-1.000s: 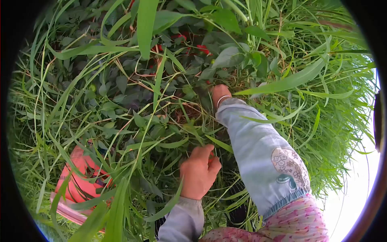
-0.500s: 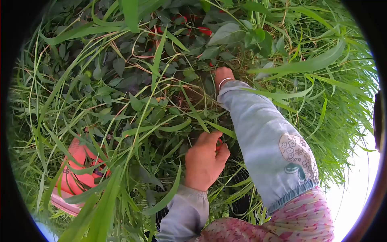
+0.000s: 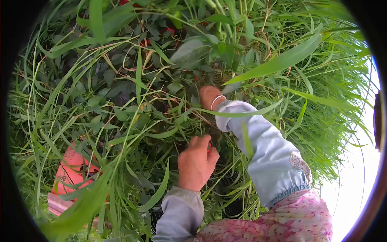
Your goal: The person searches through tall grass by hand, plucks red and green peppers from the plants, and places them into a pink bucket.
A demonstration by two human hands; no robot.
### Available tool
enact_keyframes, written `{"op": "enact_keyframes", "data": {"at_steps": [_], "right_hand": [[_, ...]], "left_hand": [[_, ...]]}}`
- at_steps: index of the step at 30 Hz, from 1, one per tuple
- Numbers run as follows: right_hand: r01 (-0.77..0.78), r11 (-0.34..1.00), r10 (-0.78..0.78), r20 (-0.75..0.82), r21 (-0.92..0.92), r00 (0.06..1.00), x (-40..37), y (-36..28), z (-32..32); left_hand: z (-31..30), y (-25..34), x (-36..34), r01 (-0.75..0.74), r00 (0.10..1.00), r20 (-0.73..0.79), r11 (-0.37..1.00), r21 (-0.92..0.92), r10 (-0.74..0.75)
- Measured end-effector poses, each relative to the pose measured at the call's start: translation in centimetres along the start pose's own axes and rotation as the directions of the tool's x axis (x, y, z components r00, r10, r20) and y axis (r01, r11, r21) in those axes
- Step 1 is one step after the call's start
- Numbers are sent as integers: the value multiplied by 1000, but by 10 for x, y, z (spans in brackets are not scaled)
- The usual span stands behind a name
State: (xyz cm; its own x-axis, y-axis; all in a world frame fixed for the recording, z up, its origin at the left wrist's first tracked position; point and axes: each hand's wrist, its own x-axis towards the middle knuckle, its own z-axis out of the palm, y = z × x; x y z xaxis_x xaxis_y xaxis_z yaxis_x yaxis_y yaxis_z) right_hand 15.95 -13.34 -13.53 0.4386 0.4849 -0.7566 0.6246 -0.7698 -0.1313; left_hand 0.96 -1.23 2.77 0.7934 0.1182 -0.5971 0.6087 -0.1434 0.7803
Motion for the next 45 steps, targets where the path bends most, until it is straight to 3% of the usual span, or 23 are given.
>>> {"op": "enact_keyframes", "data": {"at_steps": [3,5,7,11,17,24,25,31,45], "right_hand": [[-103,986,86,130,130,988,-8,-8,5],[-270,904,284,8,332,959,-16,-22,36],[-439,717,567,-87,542,819,0,-18,111],[-596,671,715,-170,442,678,41,9,154],[-657,661,744,-200,363,638,63,24,162],[-683,719,692,-236,133,682,95,58,188],[-703,687,727,-185,183,662,99,59,181],[-627,651,754,-267,428,600,84,33,174],[-499,624,752,-288,602,593,74,32,171]], "left_hand": [[4,-2,1,-20,1000,-1,1000,11,20],[3,-4,2,-37,999,-15,999,31,37],[0,-3,2,-40,999,-2,998,44,40],[3,-14,-2,-31,999,-28,999,29,31],[-2,-13,4,7,999,-50,1000,25,-6],[7,-10,9,27,999,-39,998,-55,-29],[9,-11,11,26,999,-39,999,-45,-27],[12,-18,9,62,997,-41,998,7,-62],[15,-23,13,61,997,-41,997,39,-60]]}}
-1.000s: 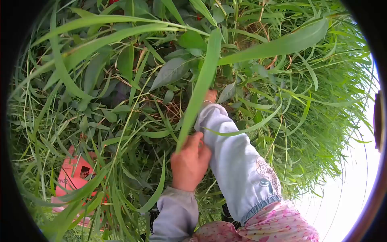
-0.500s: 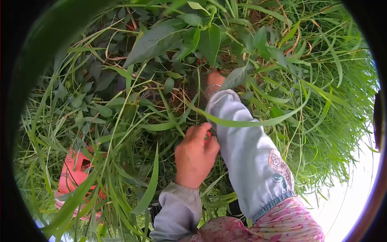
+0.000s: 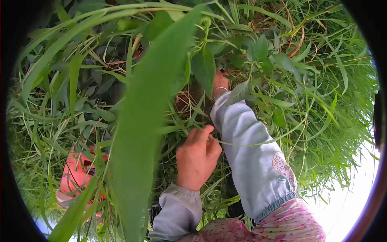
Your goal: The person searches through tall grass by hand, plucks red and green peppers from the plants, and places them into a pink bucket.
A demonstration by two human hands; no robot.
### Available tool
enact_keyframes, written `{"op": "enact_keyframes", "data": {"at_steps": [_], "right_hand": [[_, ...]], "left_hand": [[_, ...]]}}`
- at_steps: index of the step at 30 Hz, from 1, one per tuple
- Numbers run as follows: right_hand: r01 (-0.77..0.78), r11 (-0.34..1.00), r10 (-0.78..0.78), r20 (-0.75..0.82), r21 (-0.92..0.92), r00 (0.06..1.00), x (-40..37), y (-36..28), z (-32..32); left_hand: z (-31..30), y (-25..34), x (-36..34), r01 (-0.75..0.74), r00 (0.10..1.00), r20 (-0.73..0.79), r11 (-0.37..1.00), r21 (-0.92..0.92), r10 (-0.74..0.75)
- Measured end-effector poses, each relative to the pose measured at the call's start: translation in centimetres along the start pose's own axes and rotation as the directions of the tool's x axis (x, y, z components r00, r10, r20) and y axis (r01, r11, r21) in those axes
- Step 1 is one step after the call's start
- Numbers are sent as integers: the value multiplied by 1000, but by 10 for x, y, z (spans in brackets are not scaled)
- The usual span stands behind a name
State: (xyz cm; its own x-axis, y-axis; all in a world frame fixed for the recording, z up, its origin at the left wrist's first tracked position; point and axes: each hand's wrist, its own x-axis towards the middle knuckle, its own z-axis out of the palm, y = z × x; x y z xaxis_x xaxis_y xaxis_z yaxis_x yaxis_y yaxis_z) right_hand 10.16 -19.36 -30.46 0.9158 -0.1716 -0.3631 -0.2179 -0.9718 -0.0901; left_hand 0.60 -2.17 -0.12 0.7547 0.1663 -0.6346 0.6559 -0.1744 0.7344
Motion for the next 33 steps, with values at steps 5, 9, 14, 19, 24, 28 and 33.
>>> {"op": "enact_keyframes", "data": {"at_steps": [5,9,14,19,24,28,33], "right_hand": [[-2,998,2,-6,68,1000,5,9,2],[1,989,0,-6,149,1000,-2,4,-8],[-27,939,33,-13,343,999,-4,15,8],[101,885,-119,10,454,993,-8,24,11],[-264,478,66,265,838,962,-42,-39,-65],[-172,471,39,174,865,984,-62,-42,-55],[76,874,-175,164,480,971,-62,-49,-82]], "left_hand": [[-2,5,1,29,999,30,999,-36,-28],[-2,-4,-3,-50,999,14,999,-21,50],[4,-2,-2,-30,999,-20,999,-24,30],[-1,1,1,-34,999,-14,999,-34,34],[5,-2,0,-37,999,-12,998,-41,36],[7,1,0,-50,999,-18,998,-47,49],[4,1,-1,-49,998,28,996,-74,51]]}}
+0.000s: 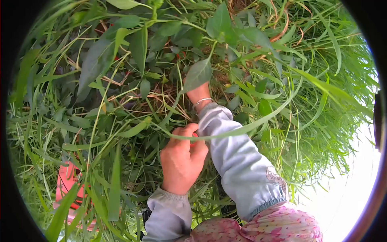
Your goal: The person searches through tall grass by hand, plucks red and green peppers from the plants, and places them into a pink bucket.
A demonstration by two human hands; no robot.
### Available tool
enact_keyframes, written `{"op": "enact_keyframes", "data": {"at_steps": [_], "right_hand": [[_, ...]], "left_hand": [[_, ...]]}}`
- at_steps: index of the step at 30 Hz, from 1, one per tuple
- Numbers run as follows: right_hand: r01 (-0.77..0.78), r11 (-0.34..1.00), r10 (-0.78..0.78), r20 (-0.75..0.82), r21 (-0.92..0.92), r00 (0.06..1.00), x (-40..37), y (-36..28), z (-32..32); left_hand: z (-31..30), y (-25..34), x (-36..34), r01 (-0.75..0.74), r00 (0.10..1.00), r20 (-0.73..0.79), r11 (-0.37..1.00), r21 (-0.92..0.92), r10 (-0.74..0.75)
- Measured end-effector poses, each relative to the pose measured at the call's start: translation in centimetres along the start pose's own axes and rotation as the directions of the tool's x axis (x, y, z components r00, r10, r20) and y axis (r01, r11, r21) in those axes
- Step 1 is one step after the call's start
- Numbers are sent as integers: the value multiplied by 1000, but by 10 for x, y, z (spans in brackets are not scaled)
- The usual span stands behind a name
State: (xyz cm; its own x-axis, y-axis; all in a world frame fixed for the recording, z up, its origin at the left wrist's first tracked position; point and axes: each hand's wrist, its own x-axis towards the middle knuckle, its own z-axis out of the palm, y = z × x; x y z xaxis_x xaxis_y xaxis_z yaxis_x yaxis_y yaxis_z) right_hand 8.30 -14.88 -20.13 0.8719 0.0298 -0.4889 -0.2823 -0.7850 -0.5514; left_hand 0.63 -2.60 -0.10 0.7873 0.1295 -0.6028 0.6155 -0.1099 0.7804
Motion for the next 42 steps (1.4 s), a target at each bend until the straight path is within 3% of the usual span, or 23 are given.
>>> {"op": "enact_keyframes", "data": {"at_steps": [1,4,6,8,9,11,13,15,17,18,19,22,25,26,27,28,30,31,34,35,38,39,42], "right_hand": [[-69,982,64,33,175,997,4,-5,0],[-43,905,74,-56,424,996,20,12,19],[-48,757,121,-68,652,990,27,16,29],[-60,566,203,-68,822,977,22,4,29],[-61,551,212,-70,832,975,21,-4,27],[-120,636,236,-44,762,971,12,-27,10],[-44,766,155,-117,641,981,16,-34,10],[-193,543,202,96,817,975,28,-39,13],[-216,500,294,70,839,953,32,-46,15],[-74,770,184,-110,634,977,26,-49,10],[32,944,67,-286,328,956,19,-53,4],[61,878,54,-225,475,973,1,-35,-3],[135,939,-85,-169,316,982,-17,-41,-13],[33,935,2,-98,352,995,-24,-54,-24],[-72,924,88,-26,376,996,-32,-70,-35],[-24,940,40,-42,340,998,-36,-61,-37],[70,962,-55,-64,265,996,-43,-50,-41],[-58,936,56,17,348,998,-46,-53,-47],[307,949,-315,196,71,929,-71,-84,-66],[247,967,-256,262,66,930,-80,-87,-64],[-10,940,2,24,342,1000,-74,-80,-65],[60,990,-69,68,125,995,-69,-88,-77],[408,895,-409,-36,182,912,-56,-147,-82]], "left_hand": [[0,4,1,6,1000,-2,1000,-25,-6],[4,4,0,-21,1000,-6,1000,-12,21],[8,0,0,-66,998,-20,998,22,67],[8,1,-1,-13,1000,17,1000,3,13],[9,1,0,15,999,33,1000,-10,-15],[10,2,0,8,999,35,1000,10,-9],[8,1,0,19,999,47,1000,6,-19],[7,5,2,0,1000,20,1000,2,0],[5,6,2,14,1000,20,1000,6,-14],[5,5,1,22,999,26,1000,11,-22],[5,4,0,30,999,31,999,18,-30],[3,1,2,21,1000,12,1000,23,-22],[-9,0,6,7,997,-73,991,131,3],[-15,0,6,3,994,-108,983,184,17],[-21,1,7,104,991,-101,978,183,-86],[-24,-4,9,101,985,-158,965,243,-64],[-31,-3,10,214,972,-168,911,352,-164],[-32,-5,11,199,974,-178,896,396,-138],[-31,-14,14,181,979,-178,821,542,-98],[-31,-15,14,196,979,-167,776,599,-118],[-33,-28,14,178,984,-119,654,735,-134],[-35,-30,14,188,981,-106,634,750,-164],[-35,-24,15,209,965,-58,615,760,-256]]}}
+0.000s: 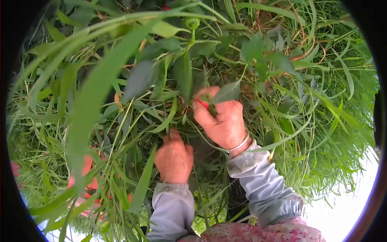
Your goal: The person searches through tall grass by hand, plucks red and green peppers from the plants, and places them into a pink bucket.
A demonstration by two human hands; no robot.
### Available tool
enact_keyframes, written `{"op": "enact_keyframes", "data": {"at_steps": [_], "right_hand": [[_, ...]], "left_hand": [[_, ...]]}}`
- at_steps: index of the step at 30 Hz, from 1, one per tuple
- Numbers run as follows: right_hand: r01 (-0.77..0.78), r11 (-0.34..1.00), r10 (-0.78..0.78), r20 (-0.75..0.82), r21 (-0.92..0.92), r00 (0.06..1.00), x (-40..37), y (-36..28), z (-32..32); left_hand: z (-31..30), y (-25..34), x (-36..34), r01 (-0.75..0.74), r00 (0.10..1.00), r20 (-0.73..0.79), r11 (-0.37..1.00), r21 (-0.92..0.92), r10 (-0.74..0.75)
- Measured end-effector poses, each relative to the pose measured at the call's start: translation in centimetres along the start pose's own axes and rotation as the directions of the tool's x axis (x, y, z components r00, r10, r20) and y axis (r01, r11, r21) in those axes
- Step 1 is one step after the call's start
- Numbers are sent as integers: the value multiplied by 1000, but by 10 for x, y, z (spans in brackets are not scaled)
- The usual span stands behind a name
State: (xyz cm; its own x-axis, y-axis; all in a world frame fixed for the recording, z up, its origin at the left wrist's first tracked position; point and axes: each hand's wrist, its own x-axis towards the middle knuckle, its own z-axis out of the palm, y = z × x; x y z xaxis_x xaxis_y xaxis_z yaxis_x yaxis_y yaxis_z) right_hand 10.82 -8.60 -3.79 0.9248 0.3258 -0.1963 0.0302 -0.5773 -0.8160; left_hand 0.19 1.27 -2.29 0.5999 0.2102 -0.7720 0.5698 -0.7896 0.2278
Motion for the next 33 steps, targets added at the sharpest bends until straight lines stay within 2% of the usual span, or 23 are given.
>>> {"op": "enact_keyframes", "data": {"at_steps": [1,2,3,4,5,6,7,8,9,10,12,14,15,16,17,18,21,22,24,27,33], "right_hand": [[83,995,-85,-50,-48,995,15,-15,2],[167,981,-176,-95,-98,980,29,-21,9],[104,992,-108,-53,-78,993,42,-18,20],[51,981,-30,116,-189,993,47,-11,34],[17,952,68,267,-306,961,47,0,49],[-28,933,191,430,-358,883,43,19,65],[132,840,344,706,-525,619,43,36,80],[275,810,374,818,-517,436,30,35,86],[269,873,333,901,-407,279,14,31,90],[5,934,346,907,-358,241,-2,32,87],[330,887,268,941,-324,205,-13,34,80],[170,970,106,934,-172,342,-16,59,74],[97,992,32,908,-80,417,-15,71,71],[-99,994,89,904,-52,417,-2,72,65],[-333,941,202,883,-56,424,4,85,72],[-547,836,311,861,-45,403,6,100,85],[-545,814,540,607,-200,583,16,126,113],[-449,850,527,484,-277,699,10,137,125],[-269,848,406,232,-456,884,3,146,143],[-554,729,677,298,-403,674,14,154,155],[-624,731,682,246,-276,689,27,166,177]], "left_hand": [[-3,2,-2,12,999,33,1000,-2,-12],[-5,2,-2,-14,999,-53,997,-78,10],[-7,1,-2,-45,990,-141,988,-150,24],[-7,1,-3,-86,974,-224,973,-216,37],[-8,-3,2,-186,921,-385,927,-326,50],[-10,-6,5,-252,865,-501,895,-368,38],[-18,-4,5,-178,886,-463,899,-401,-31],[-24,-4,4,-97,902,-418,898,-430,-103],[-21,-7,4,-19,924,-362,932,-363,-122],[-17,-10,4,57,941,-305,955,-290,-148],[-9,-17,5,147,962,-209,979,-143,-175],[-2,-24,5,178,975,-134,984,-1,-177],[-4,-24,5,202,974,-106,979,12,-199],[-3,-24,4,201,977,-85,978,45,-197],[0,-25,4,199,979,-66,977,75,-195],[0,-26,4,199,980,-47,974,107,-195],[-2,-22,5,229,971,-83,972,52,-224],[-2,-21,4,224,972,-79,974,46,-220],[-1,-23,4,218,974,-74,975,38,-214],[1,-26,-1,242,968,-70,970,17,-241],[5,-30,0,180,979,-103,983,38,-176]]}}
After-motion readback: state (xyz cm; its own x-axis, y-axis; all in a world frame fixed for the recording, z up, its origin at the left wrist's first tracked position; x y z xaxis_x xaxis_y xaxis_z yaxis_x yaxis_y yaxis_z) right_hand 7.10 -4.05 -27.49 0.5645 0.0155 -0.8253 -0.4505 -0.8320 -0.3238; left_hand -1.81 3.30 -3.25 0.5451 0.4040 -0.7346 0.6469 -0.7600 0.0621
